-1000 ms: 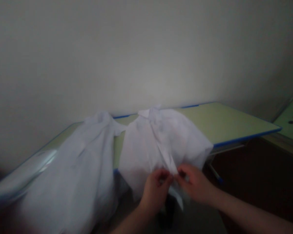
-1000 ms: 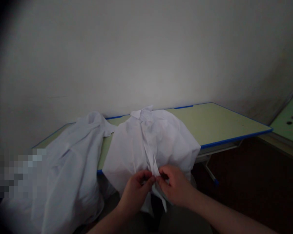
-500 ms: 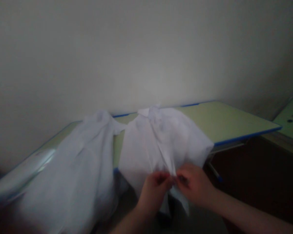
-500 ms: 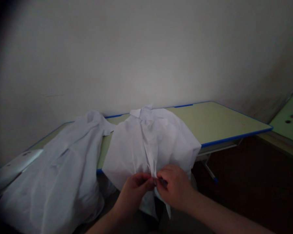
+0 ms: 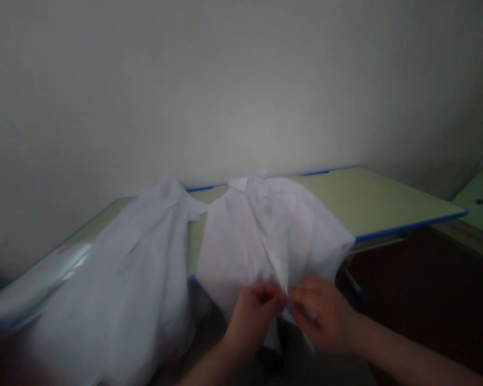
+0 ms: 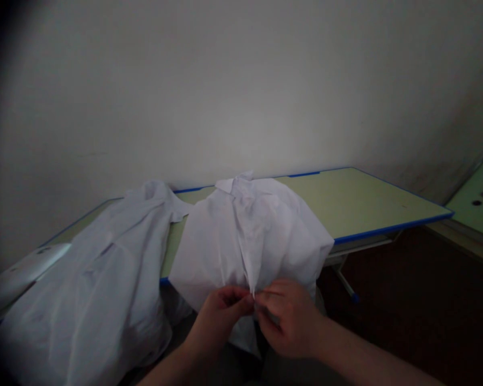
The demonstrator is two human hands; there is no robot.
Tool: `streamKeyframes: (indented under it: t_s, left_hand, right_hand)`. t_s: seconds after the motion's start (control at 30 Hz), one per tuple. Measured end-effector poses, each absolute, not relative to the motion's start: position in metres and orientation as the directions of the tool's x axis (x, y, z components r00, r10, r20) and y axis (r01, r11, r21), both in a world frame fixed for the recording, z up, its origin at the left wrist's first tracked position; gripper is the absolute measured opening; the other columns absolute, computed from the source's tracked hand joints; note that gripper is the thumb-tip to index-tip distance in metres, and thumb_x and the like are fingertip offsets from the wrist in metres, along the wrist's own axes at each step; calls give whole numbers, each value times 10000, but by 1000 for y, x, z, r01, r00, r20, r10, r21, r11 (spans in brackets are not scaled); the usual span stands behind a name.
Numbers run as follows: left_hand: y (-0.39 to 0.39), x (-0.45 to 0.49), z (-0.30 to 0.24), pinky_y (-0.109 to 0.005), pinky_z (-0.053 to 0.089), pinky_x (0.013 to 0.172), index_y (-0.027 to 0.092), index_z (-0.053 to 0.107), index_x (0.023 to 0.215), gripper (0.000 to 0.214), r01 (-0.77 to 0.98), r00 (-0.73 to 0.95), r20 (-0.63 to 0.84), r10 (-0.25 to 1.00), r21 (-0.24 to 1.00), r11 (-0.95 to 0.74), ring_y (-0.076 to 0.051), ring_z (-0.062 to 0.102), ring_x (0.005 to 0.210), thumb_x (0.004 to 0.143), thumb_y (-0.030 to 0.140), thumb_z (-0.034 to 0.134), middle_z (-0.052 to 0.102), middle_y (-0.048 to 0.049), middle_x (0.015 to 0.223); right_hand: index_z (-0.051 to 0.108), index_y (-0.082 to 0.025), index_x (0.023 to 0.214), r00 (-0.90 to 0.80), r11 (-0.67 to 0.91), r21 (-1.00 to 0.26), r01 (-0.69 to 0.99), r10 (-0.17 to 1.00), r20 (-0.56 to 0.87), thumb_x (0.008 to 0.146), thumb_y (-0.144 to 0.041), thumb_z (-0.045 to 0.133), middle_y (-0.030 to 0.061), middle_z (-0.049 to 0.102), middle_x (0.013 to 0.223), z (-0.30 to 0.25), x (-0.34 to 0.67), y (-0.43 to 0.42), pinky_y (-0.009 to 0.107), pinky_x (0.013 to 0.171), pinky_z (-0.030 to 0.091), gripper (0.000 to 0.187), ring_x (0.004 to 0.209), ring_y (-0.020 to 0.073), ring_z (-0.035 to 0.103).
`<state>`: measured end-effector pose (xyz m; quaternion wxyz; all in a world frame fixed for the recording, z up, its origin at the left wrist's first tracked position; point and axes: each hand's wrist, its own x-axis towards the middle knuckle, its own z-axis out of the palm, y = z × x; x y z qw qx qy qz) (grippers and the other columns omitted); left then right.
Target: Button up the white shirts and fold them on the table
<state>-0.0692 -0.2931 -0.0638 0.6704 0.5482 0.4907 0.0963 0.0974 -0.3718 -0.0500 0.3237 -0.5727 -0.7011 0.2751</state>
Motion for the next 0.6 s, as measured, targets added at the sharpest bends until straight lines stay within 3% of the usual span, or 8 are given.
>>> streamKeyframes:
  t_s: [0.13,0.23,0.4,0.6]
  left_hand:
    - [-293,-71,-61,-247,430,631,129,690,724,256,433,531,-540,653,835,338,-153,577,646,709,378,633,661,-42,675]
    - [-293,-69,-55,-241,421,621,132,693,730,217,473,541,-525,657,836,278,-154,572,655,731,331,606,665,-40,686]
    - [-297,-67,-48,-251,429,654,131,706,773,202,436,556,-515,652,849,298,-178,593,720,756,275,566,680,-46,729]
    - [-302,-65,-50,-292,449,729,126,709,847,264,344,552,-549,627,835,429,-223,622,802,741,342,600,691,-63,786]
  right_hand:
    - [639,-180,751,-210,64,-875,481,977,-44,867,-232,412,13,608,657,-43,106,-366,230,618,372,260,637,124,546]
    - [641,-186,692,-171,-17,-858,514,978,-122,852,-237,457,-14,592,602,-45,104,-363,218,566,336,248,574,106,531]
    - [667,-214,733,-49,-35,-786,618,995,-82,808,-306,549,-10,617,628,-51,97,-363,233,569,304,167,597,119,533]
    - [627,-196,709,-11,-17,-686,728,999,-37,805,-287,538,8,607,642,-57,90,-365,259,588,275,159,637,139,526]
